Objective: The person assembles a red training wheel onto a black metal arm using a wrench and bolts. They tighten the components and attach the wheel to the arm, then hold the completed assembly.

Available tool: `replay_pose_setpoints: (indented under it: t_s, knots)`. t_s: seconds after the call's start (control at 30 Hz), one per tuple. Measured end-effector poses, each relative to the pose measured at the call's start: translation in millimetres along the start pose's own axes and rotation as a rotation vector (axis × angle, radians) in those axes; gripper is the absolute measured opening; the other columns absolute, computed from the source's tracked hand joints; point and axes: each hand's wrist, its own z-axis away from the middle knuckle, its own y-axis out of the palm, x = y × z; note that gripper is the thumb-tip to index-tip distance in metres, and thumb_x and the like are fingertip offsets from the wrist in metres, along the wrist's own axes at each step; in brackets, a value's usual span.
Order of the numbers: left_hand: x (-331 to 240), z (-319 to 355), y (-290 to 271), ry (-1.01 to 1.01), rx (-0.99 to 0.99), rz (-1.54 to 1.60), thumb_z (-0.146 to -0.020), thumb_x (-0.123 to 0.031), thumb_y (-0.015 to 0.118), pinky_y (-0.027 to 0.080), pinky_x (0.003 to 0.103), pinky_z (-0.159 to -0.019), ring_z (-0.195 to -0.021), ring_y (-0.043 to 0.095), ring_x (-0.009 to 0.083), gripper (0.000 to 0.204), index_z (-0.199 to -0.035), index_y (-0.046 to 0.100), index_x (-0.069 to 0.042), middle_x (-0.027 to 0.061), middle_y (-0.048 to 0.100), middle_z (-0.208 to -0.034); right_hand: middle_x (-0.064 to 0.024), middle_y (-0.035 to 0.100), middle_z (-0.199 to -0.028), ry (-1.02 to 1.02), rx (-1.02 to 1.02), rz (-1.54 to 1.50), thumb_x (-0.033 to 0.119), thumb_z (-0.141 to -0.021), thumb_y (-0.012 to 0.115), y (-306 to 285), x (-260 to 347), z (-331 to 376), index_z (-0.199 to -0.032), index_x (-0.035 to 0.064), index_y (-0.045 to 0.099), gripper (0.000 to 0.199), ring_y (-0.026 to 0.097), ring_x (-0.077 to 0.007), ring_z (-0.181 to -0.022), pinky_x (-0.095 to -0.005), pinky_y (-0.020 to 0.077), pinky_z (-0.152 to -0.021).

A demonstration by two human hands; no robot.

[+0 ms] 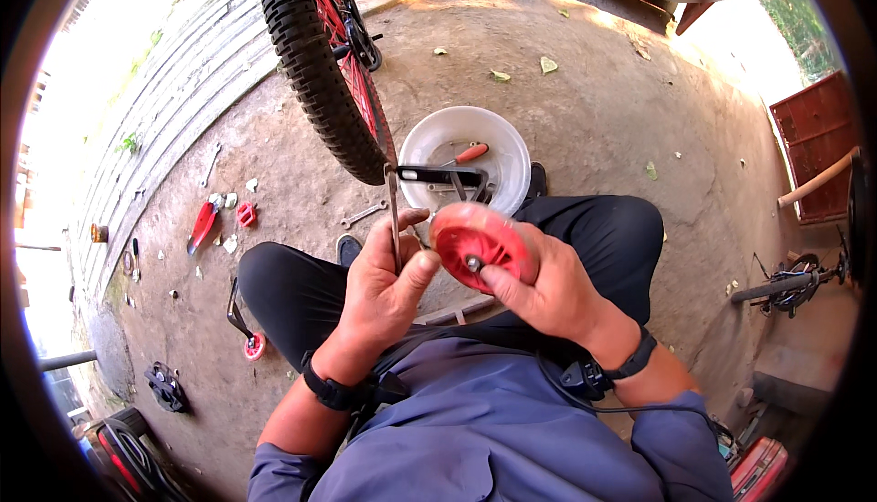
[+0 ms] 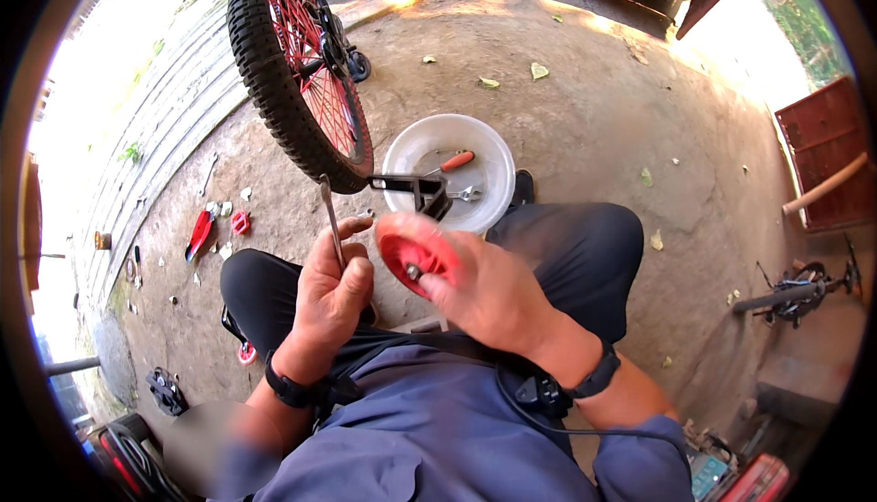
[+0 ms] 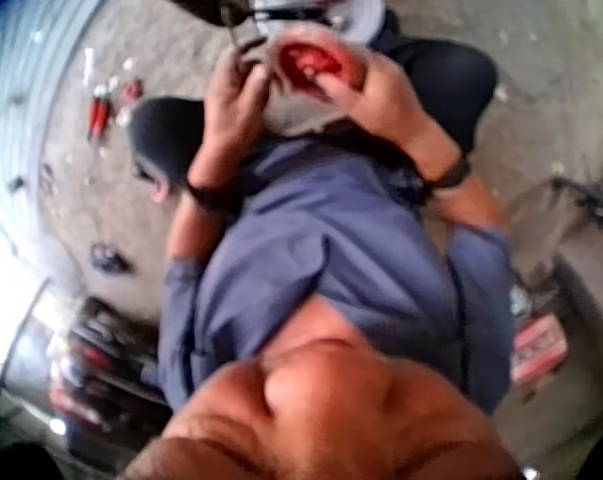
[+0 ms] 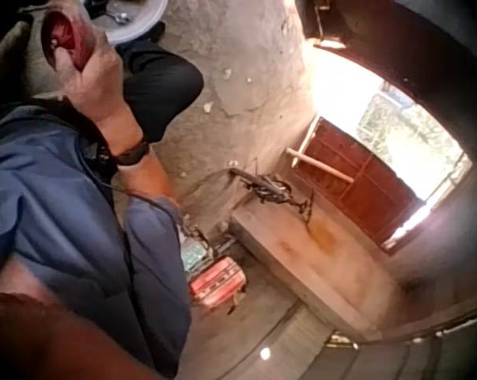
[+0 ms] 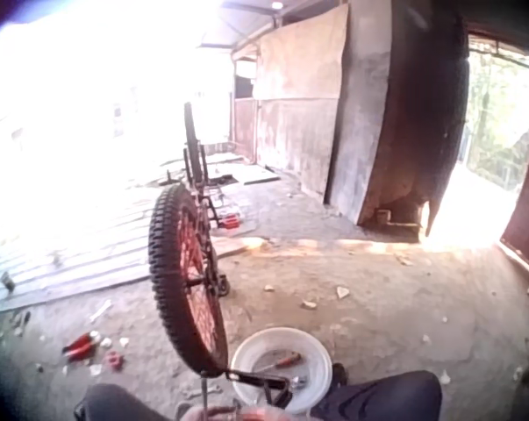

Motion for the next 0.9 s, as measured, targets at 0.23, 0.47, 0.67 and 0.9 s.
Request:
replay_pose_setpoints:
  t_s: [0.23,0.47,0.67,0.9]
  knots:
    - [8,13,-13,-0.264,0.235,-0.083,-0.109,-0.029,0.034,0.032,0.021,-0.051,-0.053,0.038,0.0057,0.035,-0.116,0.052,0.0,-0.0021,0.045,-0.066,-0.0064,0.067,-0.108,0.108,-0.265,-0.449,0.027,-0.099,0.061,17,-49,3,-0.126,-0.0011,0.056,0.039,0.062,-0.0107,-0.092,-0.0268,0.0512,-0.081]
    - [12,16,12,-0.423,0.409,0.023,-0.109,-0.025,0.037,0.036,0.022,-0.053,-0.057,0.046,0.0066,0.025,-0.111,0.051,-0.004,0.0007,0.052,-0.068,-0.0038,0.067,-0.092,0.134,-0.316,-0.547,0.03,-0.101,0.057,22,-42,-2,-0.12,0.0004,0.057,0.036,0.058,-0.0058,-0.069,-0.0216,0.0474,-0.058]
    - [8,11,24,-0.485,0.407,0.096,-0.109,-0.026,0.035,0.037,0.022,-0.052,-0.057,0.05,0.0076,0.024,-0.109,0.05,-0.006,0.0019,0.055,-0.069,-0.0037,0.067,-0.091,0.121,-0.35,-0.51,0.031,-0.101,0.056,27,-41,-5,-0.12,0.0004,0.057,0.035,0.058,-0.0067,-0.069,-0.0224,0.0481,-0.058]
    - [10,11,27,-0.489,0.391,0.128,-0.109,-0.026,0.035,0.038,0.022,-0.051,-0.055,0.051,0.0086,0.024,-0.108,0.049,-0.006,0.0029,0.056,-0.07,-0.0041,0.066,-0.094,0.088,-0.363,-0.545,0.03,-0.101,0.056,28,-38,-7,-0.12,0.0006,0.057,0.035,0.059,-0.0069,-0.07,-0.0225,0.0483,-0.058]
